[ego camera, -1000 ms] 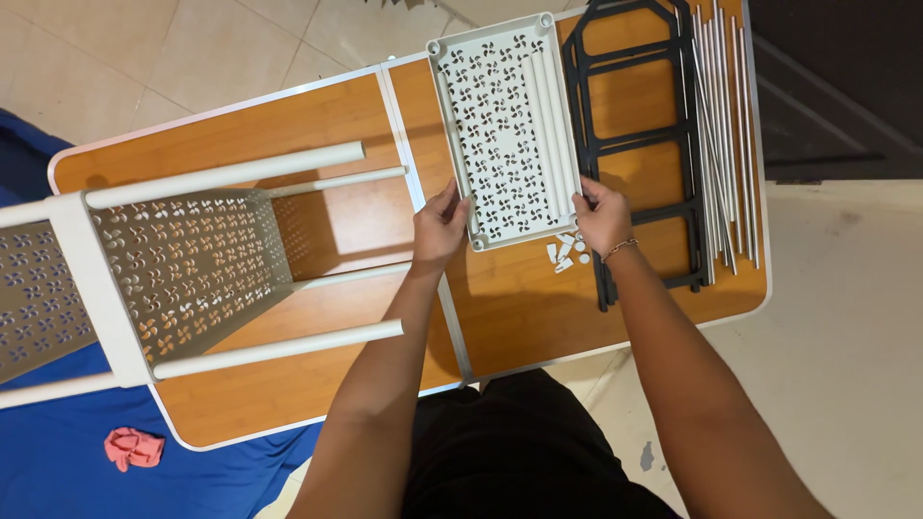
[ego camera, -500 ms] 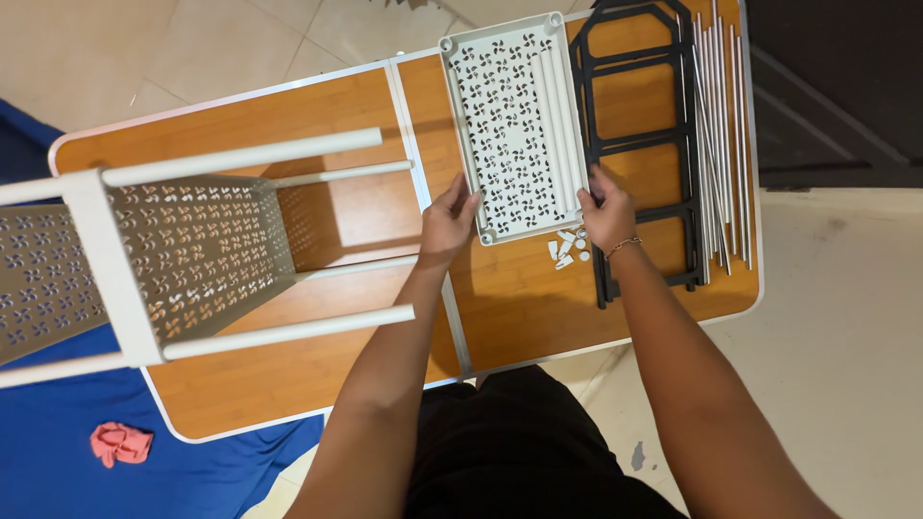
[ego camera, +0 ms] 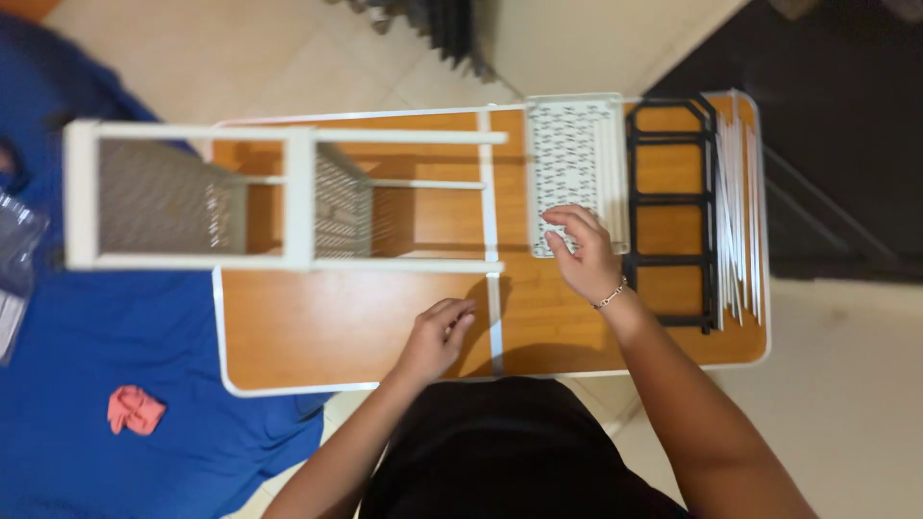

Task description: The person assembles a white plastic shelving unit by inserting vertical and horizontal rods into perforated panels and securing them with small white plastic connectors. The person repeatedly aligns and snaps the components together on a wooden table.

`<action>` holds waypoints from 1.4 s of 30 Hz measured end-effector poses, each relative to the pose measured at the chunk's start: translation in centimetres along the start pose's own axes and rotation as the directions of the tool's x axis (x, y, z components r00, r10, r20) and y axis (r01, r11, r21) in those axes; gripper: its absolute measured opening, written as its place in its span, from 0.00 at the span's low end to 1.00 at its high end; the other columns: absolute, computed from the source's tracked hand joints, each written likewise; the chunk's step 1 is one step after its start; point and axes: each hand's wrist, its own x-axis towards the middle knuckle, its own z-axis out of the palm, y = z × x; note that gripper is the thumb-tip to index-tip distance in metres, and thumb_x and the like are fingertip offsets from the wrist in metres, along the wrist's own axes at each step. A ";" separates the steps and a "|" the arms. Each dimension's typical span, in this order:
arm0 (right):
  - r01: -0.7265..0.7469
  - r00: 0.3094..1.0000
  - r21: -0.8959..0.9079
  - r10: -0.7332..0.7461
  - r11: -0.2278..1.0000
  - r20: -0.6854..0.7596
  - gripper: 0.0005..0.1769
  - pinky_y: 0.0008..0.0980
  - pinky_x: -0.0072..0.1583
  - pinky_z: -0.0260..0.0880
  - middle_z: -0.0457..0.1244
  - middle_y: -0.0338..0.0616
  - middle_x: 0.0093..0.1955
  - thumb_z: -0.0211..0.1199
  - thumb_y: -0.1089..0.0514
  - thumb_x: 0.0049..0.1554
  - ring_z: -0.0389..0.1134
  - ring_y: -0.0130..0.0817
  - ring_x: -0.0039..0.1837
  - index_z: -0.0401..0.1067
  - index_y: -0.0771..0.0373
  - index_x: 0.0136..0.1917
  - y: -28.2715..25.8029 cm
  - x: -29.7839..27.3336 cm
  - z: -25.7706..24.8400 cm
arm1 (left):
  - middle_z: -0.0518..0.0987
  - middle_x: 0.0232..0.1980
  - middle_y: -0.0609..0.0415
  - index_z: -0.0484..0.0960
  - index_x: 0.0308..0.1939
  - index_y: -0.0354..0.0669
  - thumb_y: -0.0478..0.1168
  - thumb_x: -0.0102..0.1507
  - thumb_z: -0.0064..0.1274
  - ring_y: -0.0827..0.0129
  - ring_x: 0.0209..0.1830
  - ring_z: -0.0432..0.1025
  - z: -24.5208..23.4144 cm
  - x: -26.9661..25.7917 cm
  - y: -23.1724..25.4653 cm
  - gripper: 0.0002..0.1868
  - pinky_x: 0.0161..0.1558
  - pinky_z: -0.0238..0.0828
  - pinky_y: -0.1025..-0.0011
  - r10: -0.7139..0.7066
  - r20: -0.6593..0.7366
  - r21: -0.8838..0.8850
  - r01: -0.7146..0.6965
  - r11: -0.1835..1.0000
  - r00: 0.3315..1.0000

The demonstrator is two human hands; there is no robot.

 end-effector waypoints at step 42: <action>0.357 0.894 -0.480 -0.143 0.801 0.426 0.18 0.45 0.49 0.71 0.69 0.50 0.46 0.67 0.47 0.56 0.70 0.49 0.48 0.76 0.64 0.49 -11.9 2.4 6.5 | 0.72 0.68 0.45 0.83 0.45 0.48 0.43 0.55 0.69 0.52 0.54 0.77 -18.5 1.2 1.2 0.17 0.49 0.77 0.59 0.616 -0.043 0.666 -0.437 0.605 0.786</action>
